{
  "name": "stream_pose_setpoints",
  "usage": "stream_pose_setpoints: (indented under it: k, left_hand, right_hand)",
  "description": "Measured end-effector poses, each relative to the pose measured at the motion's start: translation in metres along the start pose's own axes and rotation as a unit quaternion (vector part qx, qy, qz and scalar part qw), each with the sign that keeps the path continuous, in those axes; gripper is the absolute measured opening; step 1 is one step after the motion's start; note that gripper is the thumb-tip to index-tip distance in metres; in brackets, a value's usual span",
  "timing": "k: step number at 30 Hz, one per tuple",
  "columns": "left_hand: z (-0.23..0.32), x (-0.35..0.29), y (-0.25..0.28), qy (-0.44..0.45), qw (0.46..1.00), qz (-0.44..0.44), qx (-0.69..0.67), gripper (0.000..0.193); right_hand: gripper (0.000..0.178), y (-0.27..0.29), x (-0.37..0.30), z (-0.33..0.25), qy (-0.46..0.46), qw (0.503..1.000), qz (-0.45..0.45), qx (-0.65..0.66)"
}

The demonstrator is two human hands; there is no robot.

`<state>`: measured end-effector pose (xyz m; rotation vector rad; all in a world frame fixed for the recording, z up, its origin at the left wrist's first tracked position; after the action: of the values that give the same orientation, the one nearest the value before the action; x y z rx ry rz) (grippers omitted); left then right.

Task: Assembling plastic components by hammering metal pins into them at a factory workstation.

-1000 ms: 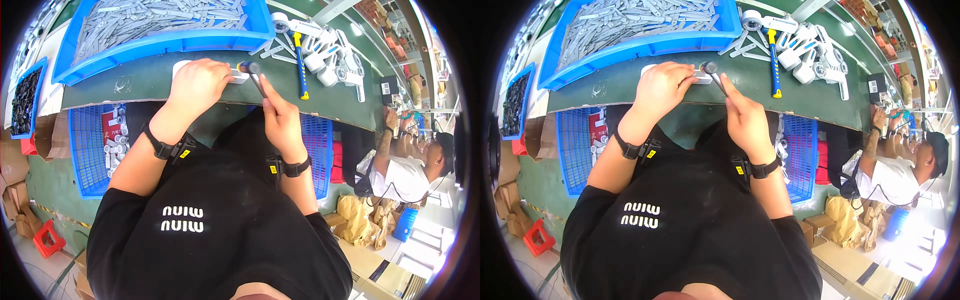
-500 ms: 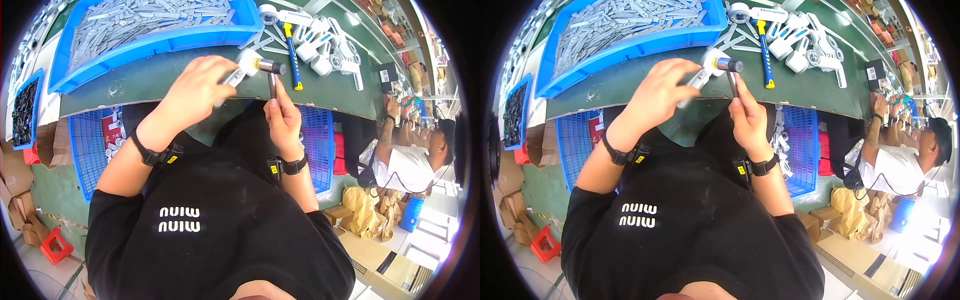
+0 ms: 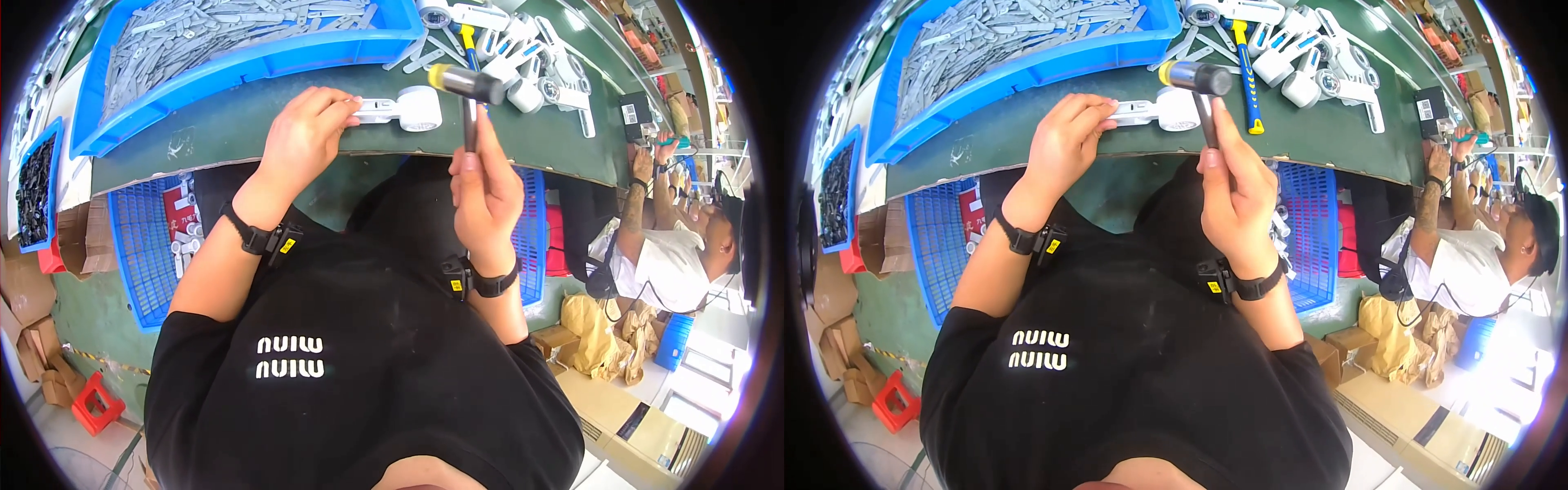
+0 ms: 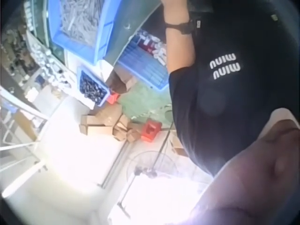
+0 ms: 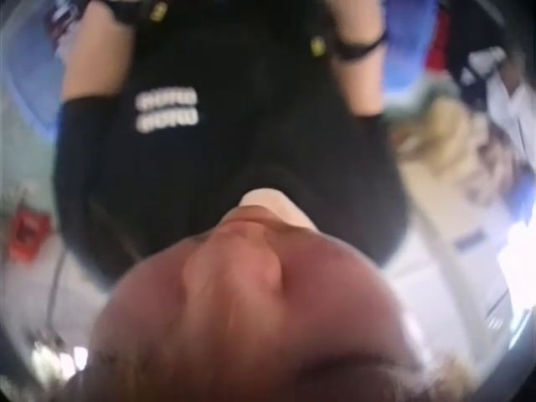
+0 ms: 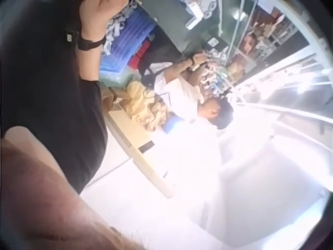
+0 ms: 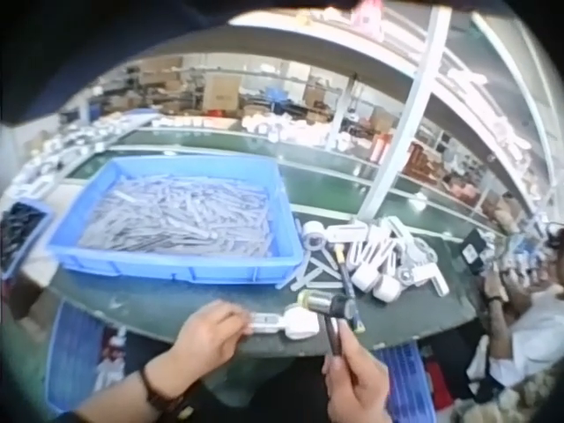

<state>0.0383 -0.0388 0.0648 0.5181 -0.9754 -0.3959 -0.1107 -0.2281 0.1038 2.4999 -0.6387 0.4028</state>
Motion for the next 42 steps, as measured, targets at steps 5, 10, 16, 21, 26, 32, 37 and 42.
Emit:
stream_pose_setpoints:
  k: [5,10,16,21,26,32,37,42]
  left_hand:
    - [0.004,0.001,0.002,-0.03,0.999,0.034,0.003,0.024]
    - [0.001,0.001,0.002,-0.025,0.999,0.034,-0.005,0.028]
    - [-0.001,0.0,0.002,-0.028,0.999,0.036,0.004,0.026]
    - [0.0,0.0,0.001,-0.023,0.999,0.035,-0.004,0.029]
    - [-0.009,-0.002,0.003,0.006,0.999,0.029,-0.036,0.024]
    - [-0.02,0.0,0.001,0.063,0.989,0.021,-0.129,0.021]
    - [-0.029,0.0,0.002,0.088,0.984,-0.008,-0.157,0.024]
    - [-0.035,0.0,0.0,0.113,0.977,-0.025,-0.18,0.031]
  right_hand:
    - [0.051,-0.016,-0.007,-0.005,0.095,0.984,0.003,-0.15]
    - [0.052,-0.014,-0.006,0.001,-0.036,0.993,-0.051,-0.097]
    - [0.053,-0.036,0.008,0.016,-0.03,0.97,-0.135,-0.2]
    - [0.052,-0.02,0.003,0.015,-0.123,0.982,-0.034,-0.141]
    - [0.054,-0.039,0.007,0.012,-0.049,0.979,-0.119,-0.158]
    - [0.051,-0.035,-0.007,0.005,0.094,0.988,0.024,-0.124]
    - [0.053,-0.054,-0.001,-0.014,0.038,0.983,-0.112,-0.137]
    - [0.051,-0.052,0.005,-0.01,0.091,0.986,-0.068,-0.124]
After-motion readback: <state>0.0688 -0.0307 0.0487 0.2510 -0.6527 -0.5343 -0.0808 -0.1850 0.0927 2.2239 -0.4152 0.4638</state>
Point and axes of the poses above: each hand's wrist, its own x-axis towards the middle knuckle, its own y-axis out of the back of the hand, z = x × y, the point moved 9 cm from there along x, towards the middle knuckle, and after that the axes turned 3 degrees about -x, right-handed, at the moved point
